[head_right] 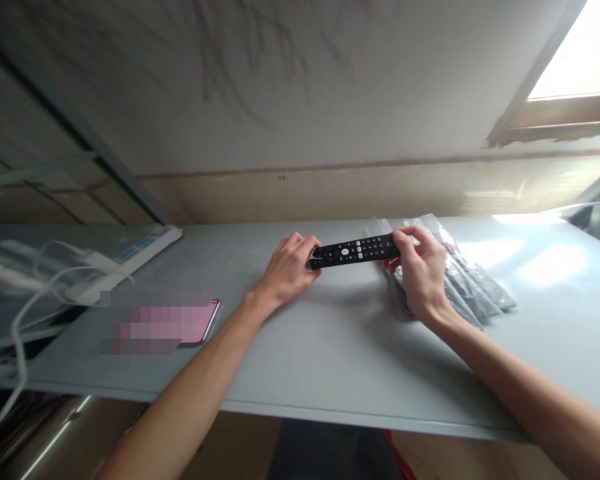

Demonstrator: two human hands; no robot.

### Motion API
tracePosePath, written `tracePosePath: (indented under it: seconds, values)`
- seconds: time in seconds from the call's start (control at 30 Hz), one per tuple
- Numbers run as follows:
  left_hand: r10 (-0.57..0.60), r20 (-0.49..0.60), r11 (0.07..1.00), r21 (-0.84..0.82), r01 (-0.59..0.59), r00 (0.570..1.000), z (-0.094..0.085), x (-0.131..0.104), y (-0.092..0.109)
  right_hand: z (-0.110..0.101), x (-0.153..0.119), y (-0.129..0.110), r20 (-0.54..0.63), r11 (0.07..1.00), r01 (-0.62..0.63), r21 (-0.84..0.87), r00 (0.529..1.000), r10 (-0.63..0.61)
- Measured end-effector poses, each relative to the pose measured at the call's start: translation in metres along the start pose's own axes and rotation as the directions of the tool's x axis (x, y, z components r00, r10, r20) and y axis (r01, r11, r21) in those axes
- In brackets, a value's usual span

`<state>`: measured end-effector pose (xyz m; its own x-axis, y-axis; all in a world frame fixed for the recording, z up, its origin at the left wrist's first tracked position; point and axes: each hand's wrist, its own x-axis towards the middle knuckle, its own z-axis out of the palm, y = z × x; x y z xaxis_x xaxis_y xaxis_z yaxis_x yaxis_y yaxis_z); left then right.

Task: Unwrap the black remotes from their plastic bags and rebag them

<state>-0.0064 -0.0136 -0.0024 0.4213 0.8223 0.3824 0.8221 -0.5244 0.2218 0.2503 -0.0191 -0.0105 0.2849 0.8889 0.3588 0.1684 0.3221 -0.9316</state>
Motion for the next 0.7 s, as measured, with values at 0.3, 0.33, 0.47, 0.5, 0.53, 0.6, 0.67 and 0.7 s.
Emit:
tracePosePath:
  seconds: [0.3, 0.33, 0.47, 0.5, 0.53, 0.6, 0.67, 0.7]
  values:
    - [0.102, -0.007, 0.993, 0.066, -0.101, 0.995, 0.0, 0.001, 0.0, 0.011, -0.031, -0.023, 0.291, 0.998, 0.038, -0.059, 0.957, -0.02]
    - [0.129, 0.0, 0.99, 0.065, -0.129, 0.992, -0.001, 0.001, 0.001, 0.012, -0.034, -0.024, 0.332, 0.997, 0.039, -0.061, 0.943, -0.016]
    - [0.256, 0.045, 0.964, 0.056, -0.259, 0.966, -0.002, 0.0, 0.011, 0.015, -0.042, -0.023, 0.449, 0.997, 0.038, -0.068, 0.893, -0.003]
    - [0.281, 0.049, 0.958, 0.055, -0.283, 0.959, -0.002, 0.0, 0.014, 0.016, -0.042, -0.022, 0.461, 0.998, 0.03, -0.055, 0.888, -0.002]
    - [0.301, 0.05, 0.952, 0.051, -0.303, 0.952, -0.002, -0.001, 0.016, 0.016, -0.042, -0.022, 0.458, 0.999, 0.021, -0.039, 0.889, -0.001]
    - [0.324, 0.038, 0.945, 0.029, -0.325, 0.945, -0.001, -0.002, 0.019, 0.015, -0.039, -0.022, 0.406, 1.0, 0.007, -0.02, 0.914, 0.002]
    - [0.322, 0.007, 0.947, 0.0, -0.322, 0.947, -0.001, -0.003, 0.019, 0.012, -0.031, -0.021, 0.321, 1.0, -0.014, -0.02, 0.947, 0.019]
    - [0.31, -0.015, 0.951, -0.006, -0.31, 0.951, 0.0, -0.003, 0.017, 0.01, -0.026, -0.02, 0.287, 1.0, -0.027, -0.015, 0.957, 0.03]
